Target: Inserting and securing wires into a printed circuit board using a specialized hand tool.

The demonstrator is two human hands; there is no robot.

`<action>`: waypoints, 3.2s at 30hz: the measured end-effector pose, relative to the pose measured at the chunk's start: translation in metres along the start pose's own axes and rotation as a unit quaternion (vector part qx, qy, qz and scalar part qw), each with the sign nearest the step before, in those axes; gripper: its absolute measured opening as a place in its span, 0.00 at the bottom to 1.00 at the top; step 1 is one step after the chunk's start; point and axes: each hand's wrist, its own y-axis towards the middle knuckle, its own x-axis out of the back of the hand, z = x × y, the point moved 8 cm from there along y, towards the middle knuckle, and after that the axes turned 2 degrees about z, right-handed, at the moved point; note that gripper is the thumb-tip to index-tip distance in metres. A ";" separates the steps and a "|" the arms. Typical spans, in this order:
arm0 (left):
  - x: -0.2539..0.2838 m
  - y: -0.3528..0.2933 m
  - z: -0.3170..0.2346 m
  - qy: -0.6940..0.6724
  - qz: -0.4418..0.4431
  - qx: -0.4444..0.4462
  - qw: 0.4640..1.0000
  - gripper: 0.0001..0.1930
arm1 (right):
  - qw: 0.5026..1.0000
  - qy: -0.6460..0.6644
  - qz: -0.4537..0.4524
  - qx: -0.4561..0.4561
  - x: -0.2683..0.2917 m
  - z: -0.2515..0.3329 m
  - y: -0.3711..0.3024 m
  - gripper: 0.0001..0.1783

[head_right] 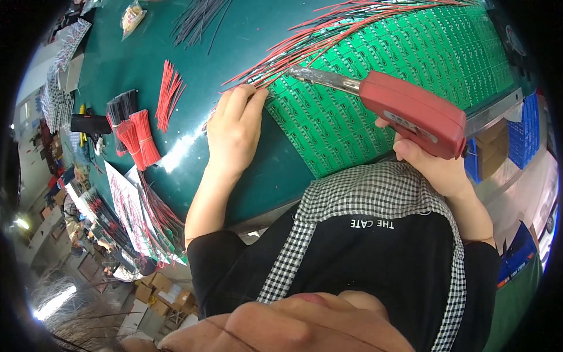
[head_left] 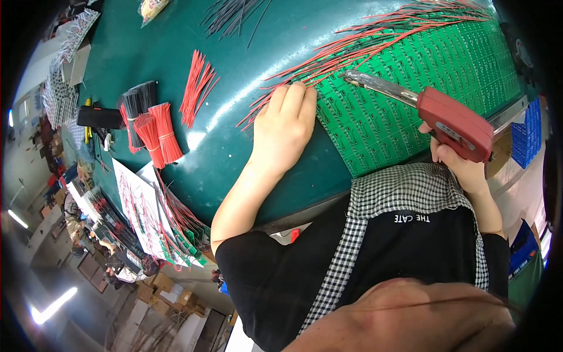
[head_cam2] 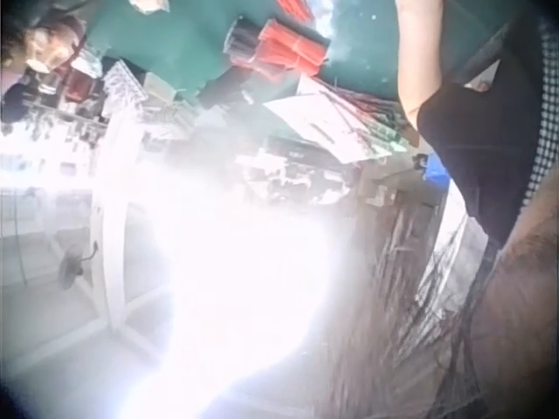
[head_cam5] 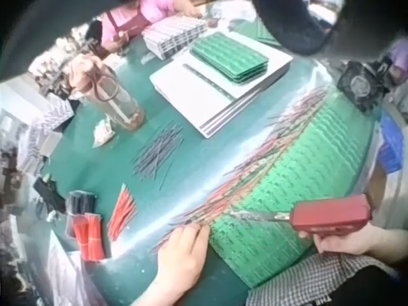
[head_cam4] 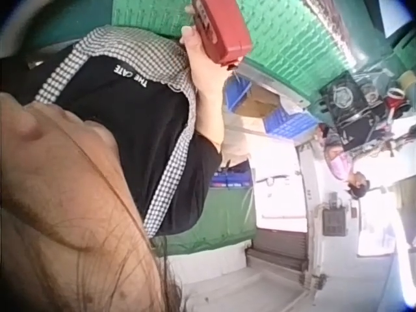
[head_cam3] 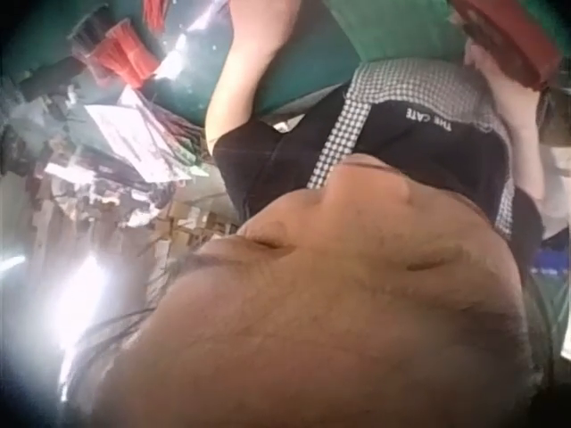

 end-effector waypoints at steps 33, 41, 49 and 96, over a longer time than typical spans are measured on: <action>-0.004 0.011 -0.020 0.030 -0.003 -0.066 0.997 0.14 | 0.992 -0.116 -0.007 -0.046 -0.003 0.000 0.005 0.24; -0.006 0.011 -0.014 0.018 0.029 -0.035 0.999 0.15 | 1.000 0.011 -0.008 -0.020 0.004 0.002 -0.001 0.23; -0.003 0.010 -0.006 0.028 -0.026 -0.063 0.997 0.11 | 0.996 0.069 -0.050 0.014 0.011 0.001 0.003 0.22; -0.015 0.018 -0.010 0.051 0.002 -0.050 0.997 0.13 | 0.998 0.051 -0.037 -0.021 0.010 -0.005 0.002 0.21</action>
